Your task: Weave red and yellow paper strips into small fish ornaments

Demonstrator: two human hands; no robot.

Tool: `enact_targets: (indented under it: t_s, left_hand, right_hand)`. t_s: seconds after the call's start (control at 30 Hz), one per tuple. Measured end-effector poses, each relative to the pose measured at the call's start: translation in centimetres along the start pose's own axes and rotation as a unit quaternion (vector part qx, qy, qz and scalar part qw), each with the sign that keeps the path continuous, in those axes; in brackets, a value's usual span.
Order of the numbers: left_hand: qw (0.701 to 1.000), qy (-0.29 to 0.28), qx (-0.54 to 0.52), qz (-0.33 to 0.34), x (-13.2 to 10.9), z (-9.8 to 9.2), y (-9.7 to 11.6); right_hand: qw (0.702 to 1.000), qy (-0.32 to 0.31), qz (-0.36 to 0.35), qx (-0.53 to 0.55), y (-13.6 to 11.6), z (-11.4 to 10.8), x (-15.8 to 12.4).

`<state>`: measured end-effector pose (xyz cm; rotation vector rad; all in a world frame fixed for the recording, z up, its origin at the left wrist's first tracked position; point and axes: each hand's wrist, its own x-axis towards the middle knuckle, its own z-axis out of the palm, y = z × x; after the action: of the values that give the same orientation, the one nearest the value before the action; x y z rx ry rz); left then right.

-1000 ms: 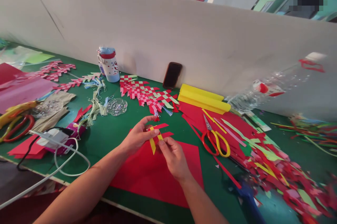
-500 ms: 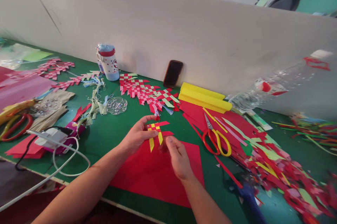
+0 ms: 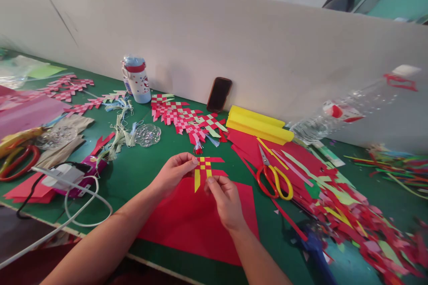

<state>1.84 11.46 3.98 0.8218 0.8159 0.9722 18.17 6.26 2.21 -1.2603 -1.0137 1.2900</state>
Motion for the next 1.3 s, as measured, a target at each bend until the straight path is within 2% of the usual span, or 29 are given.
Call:
enact_targets:
  t_s: [0.23,0.33,0.47,0.63,0.97,1.13,1.23,1.3]
  left_hand:
    - [0.999,-0.002,0.035,-0.016,-0.3,0.2,0.2]
    - [0.996,-0.013,0.083,-0.01,-0.3,0.2,0.1]
    - [0.986,-0.04,0.16,0.019,-0.3,0.1,0.0]
    - [0.986,-0.061,0.154,0.03,-0.3,0.0,0.0]
    - [0.975,-0.029,0.214,0.06,-0.1,-0.5,-0.5]
    - [0.972,-0.044,0.219,0.074,-0.2,-0.5,-0.4]
    - [0.972,-0.076,0.203,0.087,-0.3,-0.4,-0.4]
    - [0.957,-0.073,0.242,0.141,-0.3,-0.3,-0.5]
  right_hand:
    - [0.998,-0.02,0.024,0.054,-0.7,-0.2,0.0]
    - [0.997,-0.023,0.043,0.062,-1.3,-0.1,0.0]
    - [0.998,-0.011,0.044,0.045,-1.6,-0.1,0.2]
    - [1.0,0.013,0.026,0.007,-1.6,-0.3,0.1]
    - [0.999,-0.01,0.004,-0.038,-1.5,-0.1,-0.1]
    - [0.994,-0.007,-0.053,-0.099,-1.5,-0.3,-0.2]
    - [0.98,0.022,-0.135,-0.145,-1.2,-0.7,0.1]
    - [0.963,0.033,-0.206,-0.172,-1.0,-1.1,0.2]
